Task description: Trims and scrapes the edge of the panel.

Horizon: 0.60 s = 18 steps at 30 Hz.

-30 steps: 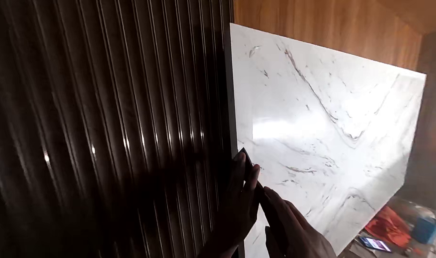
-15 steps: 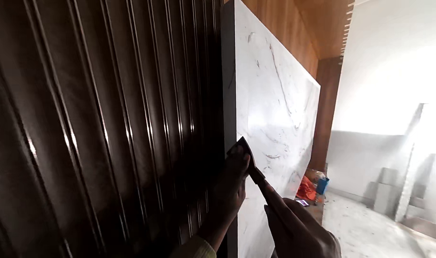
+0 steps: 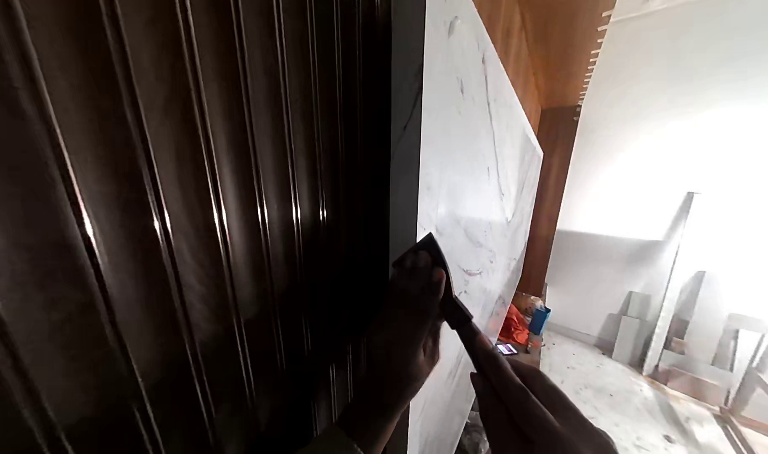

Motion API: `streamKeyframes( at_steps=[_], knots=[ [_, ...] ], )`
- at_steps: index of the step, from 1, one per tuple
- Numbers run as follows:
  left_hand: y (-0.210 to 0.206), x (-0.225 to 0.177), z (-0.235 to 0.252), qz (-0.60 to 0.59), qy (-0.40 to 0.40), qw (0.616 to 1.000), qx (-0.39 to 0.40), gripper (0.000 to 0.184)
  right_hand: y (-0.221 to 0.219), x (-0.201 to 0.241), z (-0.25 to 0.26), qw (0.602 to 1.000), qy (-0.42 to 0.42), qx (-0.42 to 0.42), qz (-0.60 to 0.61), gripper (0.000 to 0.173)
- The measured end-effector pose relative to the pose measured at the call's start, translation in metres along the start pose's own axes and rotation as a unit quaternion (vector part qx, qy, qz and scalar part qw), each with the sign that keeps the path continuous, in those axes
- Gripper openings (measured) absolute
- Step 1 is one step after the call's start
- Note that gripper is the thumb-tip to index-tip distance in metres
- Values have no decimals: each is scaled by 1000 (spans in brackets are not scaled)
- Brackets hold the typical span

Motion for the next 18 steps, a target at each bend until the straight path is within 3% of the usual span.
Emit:
streamKeyframes(
  at_steps=[7, 18],
  knots=[
    [4, -7, -3, 8, 13, 1000, 2, 56, 5, 6, -2, 1000, -5, 9, -15, 29],
    [-1, 0, 11, -29, 7, 999, -32, 56, 10, 12, 18, 1000, 5, -14, -3, 28]
  ],
)
Point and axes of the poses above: each hand's wrist, its own z-axis towards the middle knuckle, its own y-axis out of the back of the hand, x = y × z, the point moved 8 cm from there along z, towards the middle knuckle, and after that the axes turned 6 degrees about -x, right-handed, at the moved point
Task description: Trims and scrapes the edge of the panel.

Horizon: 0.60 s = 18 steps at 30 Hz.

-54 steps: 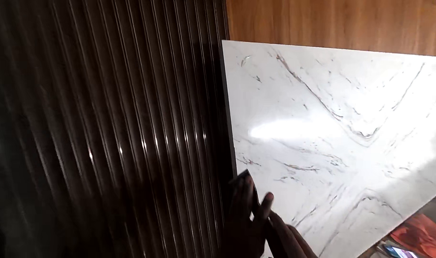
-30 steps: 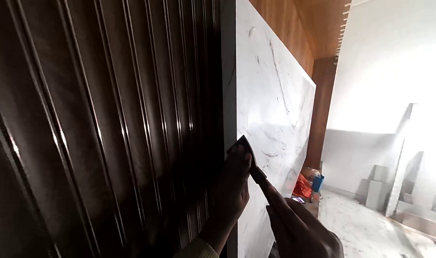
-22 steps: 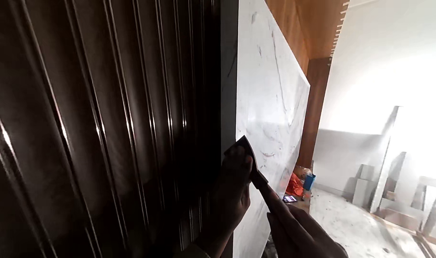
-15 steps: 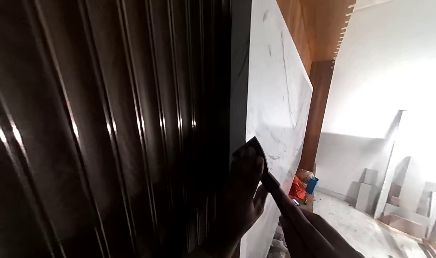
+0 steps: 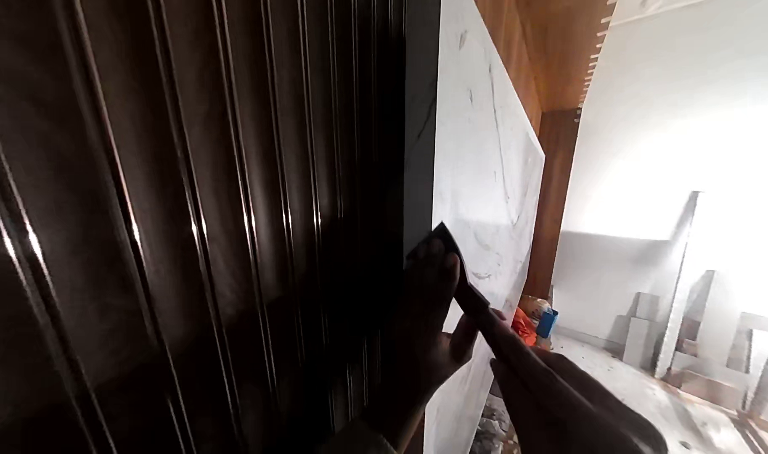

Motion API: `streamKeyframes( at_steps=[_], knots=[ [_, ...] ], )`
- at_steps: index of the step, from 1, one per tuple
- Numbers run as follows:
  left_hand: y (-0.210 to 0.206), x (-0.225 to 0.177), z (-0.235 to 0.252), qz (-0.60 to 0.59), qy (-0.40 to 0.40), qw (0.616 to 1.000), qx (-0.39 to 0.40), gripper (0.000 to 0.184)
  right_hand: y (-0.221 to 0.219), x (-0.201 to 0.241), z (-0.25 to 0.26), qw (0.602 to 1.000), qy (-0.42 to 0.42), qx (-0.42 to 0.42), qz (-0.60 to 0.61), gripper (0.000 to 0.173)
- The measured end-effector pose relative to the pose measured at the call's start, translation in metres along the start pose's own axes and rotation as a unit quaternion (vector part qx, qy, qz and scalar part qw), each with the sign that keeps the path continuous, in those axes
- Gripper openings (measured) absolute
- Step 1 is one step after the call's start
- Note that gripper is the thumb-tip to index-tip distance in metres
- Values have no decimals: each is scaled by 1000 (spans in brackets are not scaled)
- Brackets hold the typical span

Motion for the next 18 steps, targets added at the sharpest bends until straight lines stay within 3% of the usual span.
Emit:
streamKeyframes(
  at_steps=[18],
  knots=[
    [-4, 10, 31, -72, 8, 997, -10, 54, 1, 11, 24, 999, 12, -34, -6, 29]
  ],
)
Point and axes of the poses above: each hand's wrist, its own z-axis towards the middle knuckle, its own y-axis out of the back of the hand, x = y × z, the point moved 8 cm from there along z, towards the middle knuckle, and after that the axes turned 6 degrees about -x, right-handed, at the moved point
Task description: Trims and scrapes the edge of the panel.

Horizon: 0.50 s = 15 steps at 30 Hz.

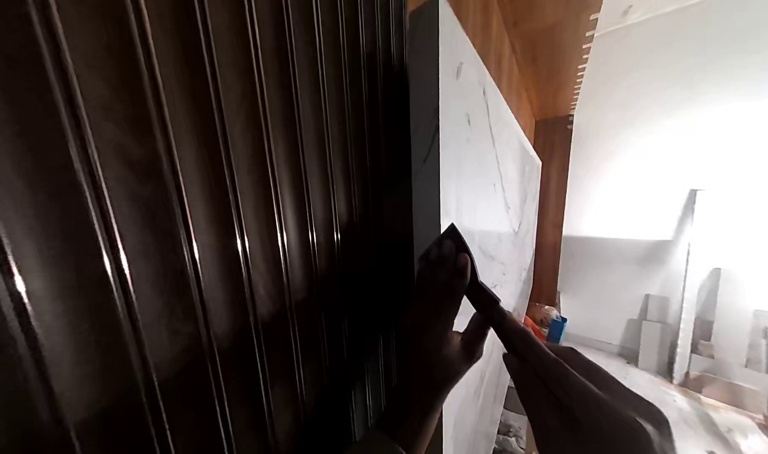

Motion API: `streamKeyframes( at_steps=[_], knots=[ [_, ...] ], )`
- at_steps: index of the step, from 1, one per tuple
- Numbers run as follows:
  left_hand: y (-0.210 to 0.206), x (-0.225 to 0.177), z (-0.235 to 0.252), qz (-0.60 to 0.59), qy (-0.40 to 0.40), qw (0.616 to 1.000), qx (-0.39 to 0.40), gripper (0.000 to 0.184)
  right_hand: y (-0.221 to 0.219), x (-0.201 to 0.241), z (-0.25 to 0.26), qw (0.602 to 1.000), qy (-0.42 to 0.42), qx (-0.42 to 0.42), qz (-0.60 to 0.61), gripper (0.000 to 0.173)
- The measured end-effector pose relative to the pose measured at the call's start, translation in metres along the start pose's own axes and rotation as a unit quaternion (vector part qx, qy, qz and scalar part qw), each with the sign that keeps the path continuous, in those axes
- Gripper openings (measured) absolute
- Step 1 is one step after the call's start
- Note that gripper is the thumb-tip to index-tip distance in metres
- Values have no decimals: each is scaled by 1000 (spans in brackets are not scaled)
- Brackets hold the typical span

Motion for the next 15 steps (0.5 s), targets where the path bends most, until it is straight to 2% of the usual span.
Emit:
streamKeyframes(
  at_steps=[3, 7, 10, 12, 15],
  knots=[
    [-2, 2, 3, -39, 9, 999, -7, 52, 0, -2, 3, 1000, -1, -7, -3, 30],
    [-2, -5, 5, 19, 11, 1000, 11, 57, 8, 3, 6, 1000, 3, 3, -26, 30],
    [-5, 0, 8, -42, 10, 999, -3, 57, 7, -1, 9, 999, 17, -16, -23, 31],
    [-5, -2, 4, -39, 29, 999, 13, 59, 8, -4, 4, 999, 19, -21, -19, 31],
    [-6, 1, 11, -63, 17, 998, -7, 57, 8, -1, 13, 999, 28, -31, -19, 32]
  ],
)
Point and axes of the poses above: each hand's wrist, its own z-axis towards the middle knuckle, its own y-axis out of the back of the hand, x = y × z, the point moved 8 cm from there along z, towards the middle knuckle, and after that the axes turned 6 degrees about -x, right-handed, at the moved point
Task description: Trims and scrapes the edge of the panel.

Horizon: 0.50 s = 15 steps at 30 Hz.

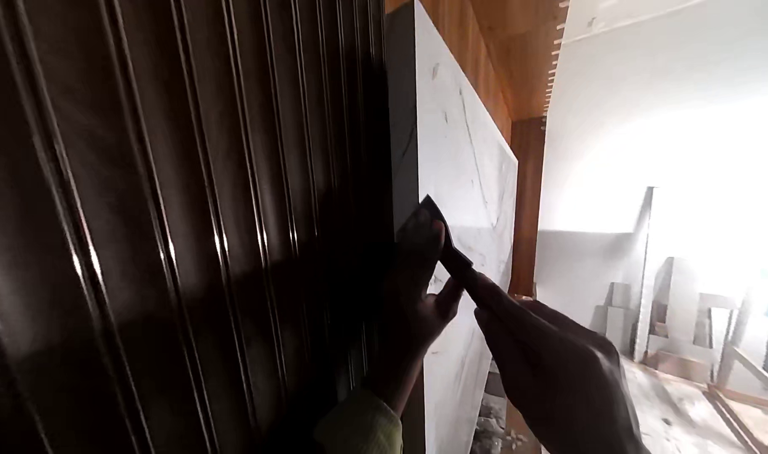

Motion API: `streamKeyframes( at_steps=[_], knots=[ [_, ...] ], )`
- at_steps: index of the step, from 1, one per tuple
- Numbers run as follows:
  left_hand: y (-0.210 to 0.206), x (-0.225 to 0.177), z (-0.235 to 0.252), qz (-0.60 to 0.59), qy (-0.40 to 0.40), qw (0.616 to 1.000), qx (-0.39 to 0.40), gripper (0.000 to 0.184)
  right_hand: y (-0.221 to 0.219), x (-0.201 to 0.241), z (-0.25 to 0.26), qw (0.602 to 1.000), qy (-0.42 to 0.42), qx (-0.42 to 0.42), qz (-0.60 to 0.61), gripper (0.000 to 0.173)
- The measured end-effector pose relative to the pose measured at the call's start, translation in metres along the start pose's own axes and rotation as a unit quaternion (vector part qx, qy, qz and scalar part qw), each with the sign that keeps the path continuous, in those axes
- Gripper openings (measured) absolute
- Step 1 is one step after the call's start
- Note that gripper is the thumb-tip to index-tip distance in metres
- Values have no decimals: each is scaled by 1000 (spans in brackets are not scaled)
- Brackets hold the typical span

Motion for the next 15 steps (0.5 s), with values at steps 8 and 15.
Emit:
streamKeyframes(
  at_steps=[8, 15],
  knots=[
    [-4, -5, 4, -3, 2, 1000, -20, 58, 5, -4, 6, 1000, 6, 18, 0, 34],
    [-5, -6, 10, 21, 2, 1000, -21, 60, 4, -5, 14, 1000, 1, 16, 9, 33]
  ],
)
Point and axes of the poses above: each hand's wrist, its own z-axis towards the middle knuckle, its own y-axis out of the back of the hand, x = y × z, the point moved 8 cm from there along z, towards the middle knuckle, and after that the axes turned 6 degrees about -x, right-handed, at the moved point
